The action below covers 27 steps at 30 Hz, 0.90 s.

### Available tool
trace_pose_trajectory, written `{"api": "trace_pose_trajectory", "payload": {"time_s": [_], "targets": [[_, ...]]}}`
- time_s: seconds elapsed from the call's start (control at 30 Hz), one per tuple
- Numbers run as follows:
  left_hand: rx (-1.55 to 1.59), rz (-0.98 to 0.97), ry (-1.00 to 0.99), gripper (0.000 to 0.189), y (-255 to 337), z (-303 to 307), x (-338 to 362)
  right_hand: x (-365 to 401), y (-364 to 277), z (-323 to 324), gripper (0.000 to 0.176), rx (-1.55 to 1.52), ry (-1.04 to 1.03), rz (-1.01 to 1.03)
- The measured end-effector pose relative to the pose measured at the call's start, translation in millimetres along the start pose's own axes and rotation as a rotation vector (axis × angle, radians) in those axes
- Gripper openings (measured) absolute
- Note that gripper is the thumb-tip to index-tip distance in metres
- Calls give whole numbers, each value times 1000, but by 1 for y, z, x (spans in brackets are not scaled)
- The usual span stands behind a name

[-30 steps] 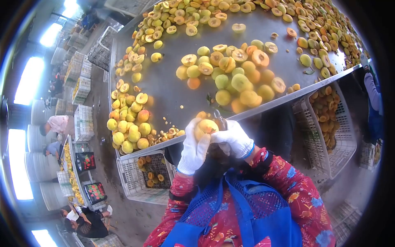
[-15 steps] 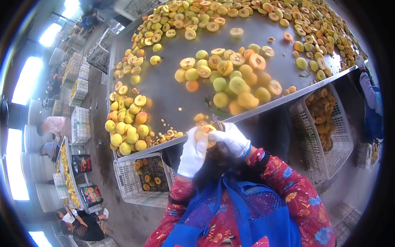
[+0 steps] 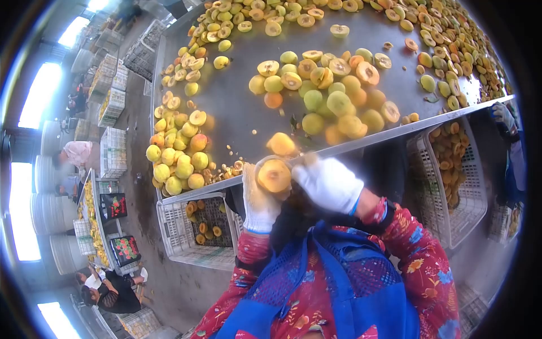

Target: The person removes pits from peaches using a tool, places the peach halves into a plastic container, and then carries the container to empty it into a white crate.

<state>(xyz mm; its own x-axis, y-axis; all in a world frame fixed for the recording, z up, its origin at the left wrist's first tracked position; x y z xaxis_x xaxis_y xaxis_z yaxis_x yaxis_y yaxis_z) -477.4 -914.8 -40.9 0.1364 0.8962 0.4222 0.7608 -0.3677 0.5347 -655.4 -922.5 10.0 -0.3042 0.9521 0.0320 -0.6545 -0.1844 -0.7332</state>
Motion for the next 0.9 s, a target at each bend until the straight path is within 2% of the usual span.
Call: {"api": "trace_pose_trajectory", "payload": {"time_s": [0.03, 0.1, 0.13, 0.2, 0.3, 0.47, 0.57, 0.6, 0.63, 0.7, 0.8, 0.83, 0.87, 0.9], "targets": [[-8, -15, -7, 57, -3, 0, 0, 8, -9, -3, 27, 128, -147, -36], [-329, -215, -35, 55, -7, -3, 2, 20, -19, -13, 34, 159, -48, 86], [-490, -315, -50, 54, -8, -5, 4, 22, -21, -14, 35, 189, -84, 70], [-218, -100, -10, 47, -13, 0, 4, 23, -25, -16, 34, 199, -125, 35], [-591, -300, -41, 43, -9, 1, 6, 24, -24, -21, 34, 196, -126, 38], [-793, -372, 36, 38, -2, -12, 18, 24, -25, -27, 35, 121, -192, -57], [-878, -389, 105, 35, -7, -9, 20, 27, -21, -30, 37, -79, -255, -170], [-881, -485, 97, 35, 5, -16, 14, 25, -19, -31, 38, -132, -279, -197], [-935, -464, 130, 36, -8, -16, 23, 26, -18, -32, 39, -185, -304, -224], [-943, -403, 95, 35, -12, -8, 18, 26, -14, -31, 37, -310, -372, -330], [-965, -395, -117, 33, -11, 3, 11, 27, -11, -21, 37, -254, -384, -310], [-994, -415, -216, 33, -11, 8, 8, 29, 16, -39, 39, 29, -196, 180], [-1146, -507, -302, 32, -19, 33, -2, 28, 12, -37, 40, 10, -193, 49], [-1107, -455, -315, 32, -25, 44, -6, 30, 7, -32, 41, -16, -193, -89]]}}
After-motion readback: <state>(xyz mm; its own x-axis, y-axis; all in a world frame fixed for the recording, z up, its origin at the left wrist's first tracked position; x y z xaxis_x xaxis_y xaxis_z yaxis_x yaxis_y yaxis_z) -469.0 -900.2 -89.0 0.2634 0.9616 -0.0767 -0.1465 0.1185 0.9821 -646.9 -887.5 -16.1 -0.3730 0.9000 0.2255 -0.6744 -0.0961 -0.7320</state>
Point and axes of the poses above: each hand's wrist, its own x-axis away from the middle knuckle, its own z-axis out of the back of the hand, y = z × x, the point moved 3 cm from there along -x, towards the middle knuckle, and after that the axes turned 7 degrees about x, right-handed, at the moved point
